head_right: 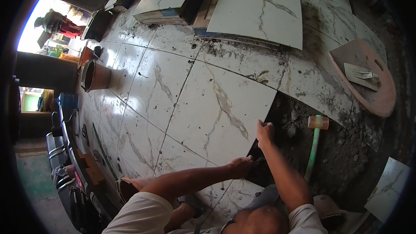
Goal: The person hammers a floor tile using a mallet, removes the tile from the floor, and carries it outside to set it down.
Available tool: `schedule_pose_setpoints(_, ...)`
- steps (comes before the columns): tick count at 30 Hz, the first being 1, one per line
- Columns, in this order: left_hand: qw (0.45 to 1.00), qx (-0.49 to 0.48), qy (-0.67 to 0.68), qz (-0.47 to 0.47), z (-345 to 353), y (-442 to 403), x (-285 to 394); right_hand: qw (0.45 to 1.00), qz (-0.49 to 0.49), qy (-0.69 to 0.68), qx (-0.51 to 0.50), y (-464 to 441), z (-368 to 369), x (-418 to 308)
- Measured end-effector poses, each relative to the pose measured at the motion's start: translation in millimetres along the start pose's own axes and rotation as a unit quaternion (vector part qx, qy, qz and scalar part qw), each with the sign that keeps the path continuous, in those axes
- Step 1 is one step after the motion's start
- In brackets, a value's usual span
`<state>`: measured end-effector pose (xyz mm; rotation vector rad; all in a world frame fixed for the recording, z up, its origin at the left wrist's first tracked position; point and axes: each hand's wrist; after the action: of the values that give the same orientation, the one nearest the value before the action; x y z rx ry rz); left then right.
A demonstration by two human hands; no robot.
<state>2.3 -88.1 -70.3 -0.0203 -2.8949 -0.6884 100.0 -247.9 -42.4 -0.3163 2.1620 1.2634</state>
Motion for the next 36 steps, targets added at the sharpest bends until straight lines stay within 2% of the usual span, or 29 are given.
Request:
schedule_pose_setpoints(4, 0.997, 0.061, 0.043, -0.019, -1.5, 5.1, -2.6, 1.0, -0.002, -0.018, -0.003, 8.0, -2.3, -4.7)
schedule_pose_setpoints(6, 0.996, 0.069, -0.017, 0.044, -16.4, 12.1, -7.2, 1.0, 0.002, -0.006, -0.012, 5.1, -3.9, -2.6)
schedule_pose_setpoints(7, 0.997, 0.069, -0.014, 0.044, -16.6, 11.7, -6.8, 1.0, 0.002, 0.004, -0.019, 5.2, -4.4, -3.6)
schedule_pose_setpoints(11, 0.998, 0.014, -0.022, 0.059, -22.2, 12.3, -4.2, 1.0, -0.016, -0.007, -0.021, 17.3, -11.3, -14.4)
schedule_pose_setpoints(14, 0.997, -0.023, -0.039, 0.069, -35.3, 15.9, -5.3, 1.0, 0.009, 0.016, -0.02, 25.2, -12.0, -24.3)
schedule_pose_setpoints(16, 0.994, -0.039, -0.062, 0.084, -47.4, 23.2, -6.8, 0.997, -0.067, 0.034, -0.002, 21.2, -10.6, -15.0)
schedule_pose_setpoints(17, 0.995, 0.023, -0.074, 0.057, -53.8, 34.0, -9.1, 0.998, -0.062, 0.032, 0.0, 28.1, -13.0, -21.4)
schedule_pose_setpoints(19, 0.986, 0.141, -0.091, 0.023, -61.4, 58.2, -6.6, 0.988, -0.155, -0.015, -0.017, 43.8, -16.8, -35.1)
schedule_pose_setpoints(20, 0.953, 0.199, -0.23, 0.005, -24.0, 65.1, 8.3, 0.976, -0.216, -0.004, -0.004, 54.3, -19.0, -43.8)
schedule_pose_setpoints(21, 0.959, 0.226, 0.171, -0.024, -93.3, 87.0, -7.8, 0.971, -0.239, -0.02, -0.017, 59.2, -18.9, -49.2)
schedule_pose_setpoints(22, 0.984, 0.152, 0.092, 0.018, -137.8, 105.9, -16.5, 0.97, -0.239, -0.004, -0.043, 73.8, -24.6, -66.5)
schedule_pose_setpoints(23, 0.984, 0.15, 0.094, 0.007, -159.7, 123.9, -20.4, 0.96, -0.276, -0.014, -0.041, 85.6, -24.9, -77.9)
schedule_pose_setpoints(24, 0.979, 0.167, 0.103, -0.048, -176.5, 142.0, -17.6, 0.947, -0.32, -0.026, -0.015, 99.0, -23.9, -89.3)
schedule_pose_setpoints(25, 0.967, 0.223, 0.057, -0.105, -178.8, 158.7, -13.5, 0.937, -0.346, -0.053, -0.013, 106.2, -19.7, -95.2)
schedule_pose_setpoints(27, 0.935, 0.246, 0.086, -0.239, -197.0, 189.1, -5.0, 0.912, -0.4, -0.089, -0.012, 121.2, -11.6, -108.0)
schedule_pose_setpoints(29, 0.845, 0.185, 0.225, -0.449, -211.0, 210.0, 9.4, 0.898, -0.423, -0.123, -0.019, 139.7, -11.1, -128.0)
schedule_pose_setpoints(30, 0.813, 0.212, 0.264, -0.474, -212.6, 218.8, 8.1, 0.901, -0.411, -0.126, -0.062, 144.7, -11.6, -135.8)
schedule_pose_setpoints(31, 0.659, 0.26, 0.403, -0.58, -204.6, 233.8, 9.2, 0.898, -0.416, -0.129, -0.056, 148.7, -5.4, -141.6)
schedule_pose_setpoints(32, 0.467, 0.296, 0.518, -0.653, -193.3, 246.6, 7.7, 0.895, -0.424, -0.13, -0.049, 151.6, 0.3, -148.0)
schedule_pose_setpoints(34, 0.168, 0.332, 0.63, -0.681, -189.5, 258.7, -1.5, 0.894, -0.423, -0.127, -0.069, 159.7, 3.2, -160.3)
schedule_pose_setpoints(35, 0.029, 0.296, 0.692, -0.658, -190.3, 258.1, -7.3, 0.894, -0.422, -0.12, -0.092, 162.9, 3.5, -165.0)
schedule_pose_setpoints(36, 0.027, 0.298, 0.688, -0.661, -188.8, 258.8, -6.7, 0.893, -0.421, -0.123, -0.097, 164.8, 3.8, -168.9)
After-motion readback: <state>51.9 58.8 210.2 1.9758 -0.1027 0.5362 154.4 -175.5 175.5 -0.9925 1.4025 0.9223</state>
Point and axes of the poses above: each hand's wrist, its own y-axis away from the middle knuckle, its own z-axis out of the palm, x = y × z
